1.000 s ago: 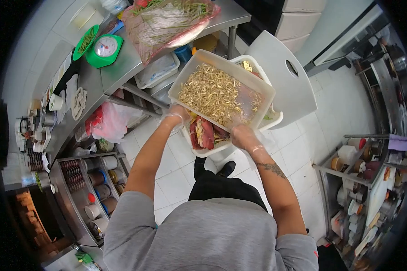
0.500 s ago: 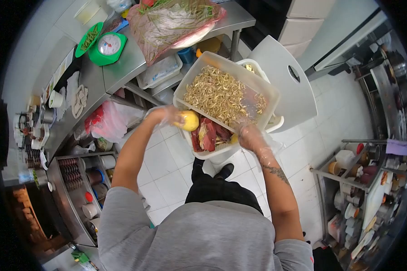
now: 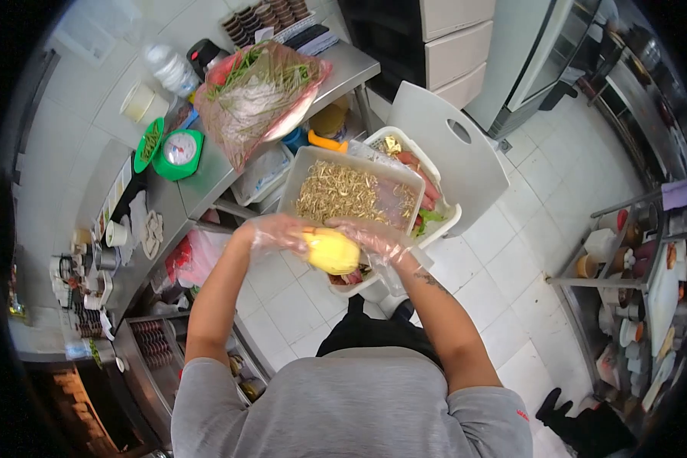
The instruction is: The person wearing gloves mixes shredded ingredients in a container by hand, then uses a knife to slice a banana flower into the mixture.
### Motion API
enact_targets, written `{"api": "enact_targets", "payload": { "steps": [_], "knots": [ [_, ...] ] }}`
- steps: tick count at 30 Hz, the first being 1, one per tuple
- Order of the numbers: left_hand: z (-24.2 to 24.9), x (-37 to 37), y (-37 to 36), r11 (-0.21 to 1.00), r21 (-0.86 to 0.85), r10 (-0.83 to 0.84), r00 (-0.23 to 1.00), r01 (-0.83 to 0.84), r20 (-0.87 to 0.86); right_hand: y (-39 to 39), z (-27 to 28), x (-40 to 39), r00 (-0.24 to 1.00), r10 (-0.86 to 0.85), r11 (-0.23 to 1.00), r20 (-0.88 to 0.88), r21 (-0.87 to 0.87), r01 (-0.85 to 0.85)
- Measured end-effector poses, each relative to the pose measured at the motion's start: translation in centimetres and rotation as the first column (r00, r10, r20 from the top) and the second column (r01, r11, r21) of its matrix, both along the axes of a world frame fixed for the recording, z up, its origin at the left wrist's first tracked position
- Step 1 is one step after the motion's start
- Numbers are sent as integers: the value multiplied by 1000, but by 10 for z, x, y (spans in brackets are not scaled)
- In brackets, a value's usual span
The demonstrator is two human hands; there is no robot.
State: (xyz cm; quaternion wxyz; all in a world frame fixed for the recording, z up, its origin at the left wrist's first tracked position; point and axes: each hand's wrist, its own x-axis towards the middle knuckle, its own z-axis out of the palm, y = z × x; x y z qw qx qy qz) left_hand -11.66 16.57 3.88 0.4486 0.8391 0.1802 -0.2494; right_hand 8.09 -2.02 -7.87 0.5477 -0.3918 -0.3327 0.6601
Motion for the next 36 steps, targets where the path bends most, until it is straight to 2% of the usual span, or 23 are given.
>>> {"api": "enact_targets", "payload": {
  "steps": [2,5,8,9,11,13,14,16,18,20,22,23,26,27,29,30,31,34,36],
  "knots": [
    [-9,27,0,998,-16,-57,994,58,95,-3,11,0,938,-1,999,-346,-49,-17],
    [30,66,-10,940,-1,338,929,-342,152,-11,-25,3,895,-192,978,-402,-151,142],
    [-34,85,34,955,187,151,923,-228,353,-17,-78,8,812,-393,916,-431,-264,302],
    [-43,84,24,815,567,-111,928,-120,357,-17,-86,7,775,-458,885,-435,-304,352],
    [-57,107,46,915,305,58,833,-265,550,-18,-68,7,749,-541,831,-383,-383,404],
    [-57,135,68,927,71,285,814,-368,506,-16,-67,3,703,-600,781,-383,-470,411],
    [-57,144,78,942,-70,329,864,-327,380,-16,-74,0,710,-606,776,-357,-463,430],
    [-40,160,93,891,-350,346,932,-289,111,-10,-72,2,736,-609,770,-296,-441,461],
    [-34,163,87,815,-511,405,899,-274,163,0,-58,7,839,-544,798,13,-301,522],
    [-43,168,88,767,-607,443,857,-209,265,11,-43,4,807,-522,794,277,-187,578],
    [-30,175,75,829,-498,461,813,-253,355,28,-24,1,688,-538,759,487,-76,647],
    [-30,178,68,840,-473,475,782,-265,405,33,-8,-5,564,-620,680,545,14,734],
    [-44,177,47,841,-454,522,660,-293,540,44,59,-9,552,-564,696,614,-6,718],
    [-49,176,41,882,-355,470,636,-309,613,49,64,-13,548,-497,744,673,5,669],
    [-57,172,37,907,-290,420,627,-305,656,60,72,-17,513,-358,832,780,16,555],
    [-58,170,35,918,-254,395,623,-306,675,63,71,-22,548,-377,849,747,41,527],
    [-59,166,33,875,-377,483,597,-303,641,65,67,-28,584,-393,864,710,67,499],
    [-47,157,31,810,-509,574,569,-290,589,70,76,-38,635,-375,911,676,141,388],
    [-31,153,34,720,-664,591,681,-202,433,69,84,-42,663,-370,926,651,198,322]
  ]
}}
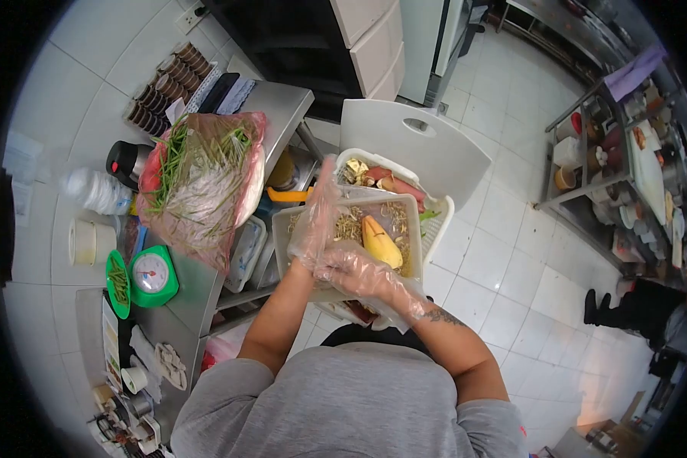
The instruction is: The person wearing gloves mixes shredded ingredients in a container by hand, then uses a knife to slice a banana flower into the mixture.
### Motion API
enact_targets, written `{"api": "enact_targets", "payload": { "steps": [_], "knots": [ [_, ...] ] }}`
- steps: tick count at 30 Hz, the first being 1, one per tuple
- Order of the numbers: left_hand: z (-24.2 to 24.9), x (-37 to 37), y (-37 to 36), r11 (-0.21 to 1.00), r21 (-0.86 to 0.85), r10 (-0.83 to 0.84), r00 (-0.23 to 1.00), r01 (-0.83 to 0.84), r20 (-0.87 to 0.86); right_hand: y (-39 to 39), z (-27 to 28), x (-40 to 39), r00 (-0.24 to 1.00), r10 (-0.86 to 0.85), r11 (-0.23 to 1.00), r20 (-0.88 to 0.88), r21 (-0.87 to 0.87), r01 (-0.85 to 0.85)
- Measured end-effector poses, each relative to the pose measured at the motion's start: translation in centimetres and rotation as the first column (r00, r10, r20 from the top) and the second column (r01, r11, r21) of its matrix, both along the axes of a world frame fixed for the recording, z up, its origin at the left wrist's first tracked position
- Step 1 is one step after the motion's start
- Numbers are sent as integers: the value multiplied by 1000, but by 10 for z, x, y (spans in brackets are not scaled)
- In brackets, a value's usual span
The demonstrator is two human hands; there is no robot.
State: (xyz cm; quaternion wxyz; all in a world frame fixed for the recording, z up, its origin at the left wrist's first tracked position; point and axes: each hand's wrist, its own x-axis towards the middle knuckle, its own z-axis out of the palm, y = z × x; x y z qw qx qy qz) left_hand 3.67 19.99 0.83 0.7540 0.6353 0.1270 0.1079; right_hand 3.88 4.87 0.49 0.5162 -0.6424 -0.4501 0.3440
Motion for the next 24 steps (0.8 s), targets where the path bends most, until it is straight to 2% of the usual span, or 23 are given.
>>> {"api": "enact_targets", "payload": {
  "steps": [1,4,7,10,11,13,14,16,17,18,19,20,21,23,24],
  "knots": [
    [5,-1,0,992,-106,-78,997,75,-20,1,2,1,999,30,998,-14,48,-29],
    [4,2,-13,909,-410,64,997,-77,-44,2,12,-4,995,62,992,-75,118,-53],
    [-16,-10,-4,732,-678,-9,996,65,87,0,15,-9,985,52,997,-166,60,-43],
    [-9,-12,-5,734,-679,-16,999,-10,-32,-5,10,-10,938,67,996,-340,-27,-81],
    [-14,-12,-4,770,-638,-11,999,-12,-32,-7,7,-9,910,75,993,-409,-50,-105],
    [-25,-13,-3,832,-555,2,1000,-19,-31,-9,2,-4,910,147,981,-387,-61,-184],
    [-30,-12,2,907,-419,-16,995,-26,-96,-10,-1,-1,908,183,972,-377,-68,-224],
    [-23,-7,20,992,-125,-26,972,-4,-232,-9,-10,7,964,114,988,-241,-74,-135],
    [-38,0,41,953,297,-18,991,56,-129,-11,-18,9,982,75,993,-173,-77,-89],
    [-59,12,67,741,669,-58,998,60,-26,-15,-31,11,985,-65,992,-157,-121,46],
    [-69,25,90,500,845,-77,982,189,-174,-20,-48,12,970,-203,970,-135,-163,181],
    [-75,37,106,214,923,-50,947,321,-318,-26,-63,11,936,-335,929,-108,-203,309],
    [-74,46,109,152,887,-20,898,436,-439,-31,-74,9,901,-418,862,112,-263,433],
    [-72,59,113,40,758,62,755,651,-652,-38,-92,2,705,-467,683,534,-288,671],
    [-75,63,114,22,720,62,718,694,-693,-36,-101,-1,708,-447,648,546,-348,677]
  ]
}}
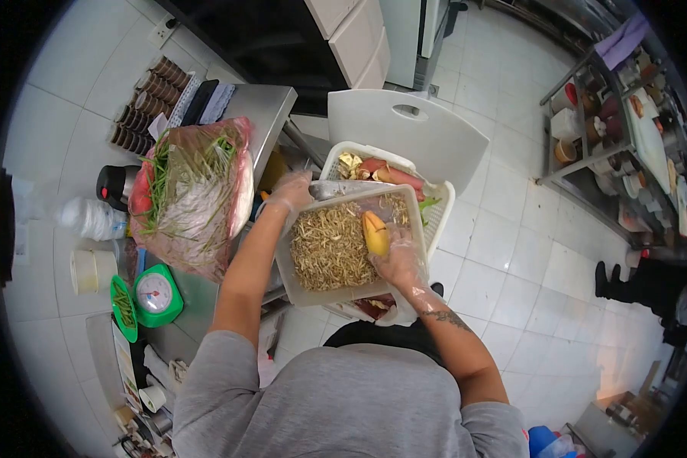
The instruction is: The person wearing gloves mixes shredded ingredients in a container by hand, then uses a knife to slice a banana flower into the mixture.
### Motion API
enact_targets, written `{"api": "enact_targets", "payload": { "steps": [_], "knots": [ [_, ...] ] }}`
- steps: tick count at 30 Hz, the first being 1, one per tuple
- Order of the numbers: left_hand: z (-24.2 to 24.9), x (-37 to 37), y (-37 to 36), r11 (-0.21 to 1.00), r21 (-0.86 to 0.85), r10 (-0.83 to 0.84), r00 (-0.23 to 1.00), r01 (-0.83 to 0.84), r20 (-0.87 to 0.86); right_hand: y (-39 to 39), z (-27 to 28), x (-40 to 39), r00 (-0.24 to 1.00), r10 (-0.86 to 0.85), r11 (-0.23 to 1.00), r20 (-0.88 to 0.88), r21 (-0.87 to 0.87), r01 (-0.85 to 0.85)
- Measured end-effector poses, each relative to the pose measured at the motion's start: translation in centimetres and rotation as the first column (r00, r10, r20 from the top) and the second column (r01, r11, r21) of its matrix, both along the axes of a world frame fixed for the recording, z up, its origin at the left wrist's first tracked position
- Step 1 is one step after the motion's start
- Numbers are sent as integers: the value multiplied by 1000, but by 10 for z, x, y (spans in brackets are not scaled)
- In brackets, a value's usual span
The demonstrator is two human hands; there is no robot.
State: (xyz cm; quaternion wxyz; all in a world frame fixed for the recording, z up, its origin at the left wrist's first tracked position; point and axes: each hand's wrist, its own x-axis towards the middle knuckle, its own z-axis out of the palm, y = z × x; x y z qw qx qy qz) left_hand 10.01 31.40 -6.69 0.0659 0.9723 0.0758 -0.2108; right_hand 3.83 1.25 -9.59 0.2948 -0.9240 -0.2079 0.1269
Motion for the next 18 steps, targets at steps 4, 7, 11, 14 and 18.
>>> {"api": "enact_targets", "payload": {
  "steps": [4,7,11,14,18],
  "knots": [
    [-8,12,-6,999,47,19,987,-11,-162,14,-13,1,994,-47,986,-102,-164,30],
    [-9,14,-10,997,75,30,980,-16,-195,25,-12,19,966,-69,982,-247,-185,23],
    [-26,6,3,996,-40,80,997,-80,-18,11,-41,39,855,17,979,-518,183,91],
    [7,-3,-5,997,-72,-17,989,28,149,-3,-59,32,789,154,824,-595,518,230],
    [60,-21,-31,936,-295,233,966,-192,111,-2,-23,28,831,173,902,-529,423,82]
  ]
}}
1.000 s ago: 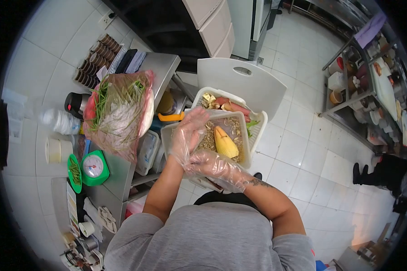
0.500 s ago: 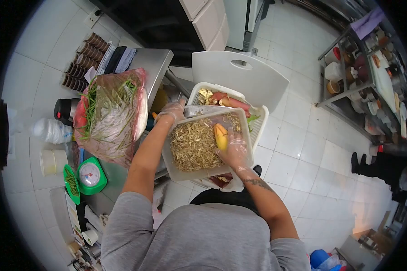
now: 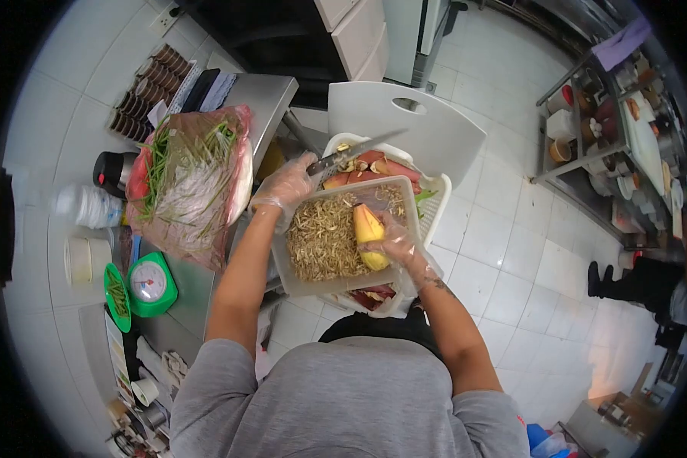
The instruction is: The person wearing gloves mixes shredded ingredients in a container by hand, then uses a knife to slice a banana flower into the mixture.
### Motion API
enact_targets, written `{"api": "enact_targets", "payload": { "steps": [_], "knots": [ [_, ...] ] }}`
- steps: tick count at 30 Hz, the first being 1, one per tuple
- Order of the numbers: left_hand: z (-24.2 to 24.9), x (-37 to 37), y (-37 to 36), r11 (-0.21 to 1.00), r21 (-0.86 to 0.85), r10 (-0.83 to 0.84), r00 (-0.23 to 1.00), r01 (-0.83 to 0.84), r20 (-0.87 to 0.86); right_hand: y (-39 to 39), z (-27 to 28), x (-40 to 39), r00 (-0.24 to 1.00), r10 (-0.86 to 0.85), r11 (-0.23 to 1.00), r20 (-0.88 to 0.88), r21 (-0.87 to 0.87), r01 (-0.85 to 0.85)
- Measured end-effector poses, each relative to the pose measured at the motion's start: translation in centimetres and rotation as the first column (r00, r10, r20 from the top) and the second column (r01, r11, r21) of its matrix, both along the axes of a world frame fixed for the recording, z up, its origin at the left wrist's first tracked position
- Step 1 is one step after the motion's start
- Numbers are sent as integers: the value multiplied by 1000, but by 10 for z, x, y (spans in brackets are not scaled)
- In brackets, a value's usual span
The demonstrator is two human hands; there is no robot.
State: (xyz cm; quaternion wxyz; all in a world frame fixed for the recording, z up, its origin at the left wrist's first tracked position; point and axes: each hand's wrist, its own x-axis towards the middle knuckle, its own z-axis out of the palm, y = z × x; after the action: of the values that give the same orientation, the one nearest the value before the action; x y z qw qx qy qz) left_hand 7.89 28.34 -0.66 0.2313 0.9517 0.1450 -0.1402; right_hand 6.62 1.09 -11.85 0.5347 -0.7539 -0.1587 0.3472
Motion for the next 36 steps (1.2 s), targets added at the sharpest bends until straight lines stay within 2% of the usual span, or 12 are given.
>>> {"api": "enact_targets", "payload": {
  "steps": [2,5,8,11,14,15,17,23,26,30,35,36],
  "knots": [
    [-16,-6,6,988,-150,-12,994,28,109,1,3,0,979,106,991,176,-96,-90],
    [22,-45,-22,961,-270,1,974,62,227,3,-4,1,971,196,978,137,-99,-184],
    [17,-96,-45,962,-272,64,966,7,249,4,23,-2,968,198,977,154,-107,-183],
    [28,-137,-70,987,-153,66,988,-45,138,5,32,-2,967,217,975,136,-82,-207],
    [18,-171,-88,996,-47,75,991,-71,111,6,21,-3,950,197,971,240,89,-224],
    [19,-182,-97,997,11,71,970,-76,232,8,17,-4,950,195,969,243,103,-225],
    [22,-190,-104,995,22,89,985,-93,148,9,8,-4,952,187,966,243,130,-223],
    [28,-214,-127,989,138,36,983,-62,179,5,56,-7,891,306,944,335,-230,-238],
    [33,-221,-144,981,159,85,985,-109,152,-2,56,-8,857,255,962,448,-206,-179],
    [33,-225,-165,969,177,158,982,-174,99,-11,64,-5,831,310,949,462,-198,-244],
    [26,-217,-165,971,46,228,964,-236,137,-15,82,-6,775,388,915,499,-313,-256],
    [30,-213,-163,973,17,223,960,-229,168,-16,87,-4,801,343,934,490,-268,-236]
  ]
}}
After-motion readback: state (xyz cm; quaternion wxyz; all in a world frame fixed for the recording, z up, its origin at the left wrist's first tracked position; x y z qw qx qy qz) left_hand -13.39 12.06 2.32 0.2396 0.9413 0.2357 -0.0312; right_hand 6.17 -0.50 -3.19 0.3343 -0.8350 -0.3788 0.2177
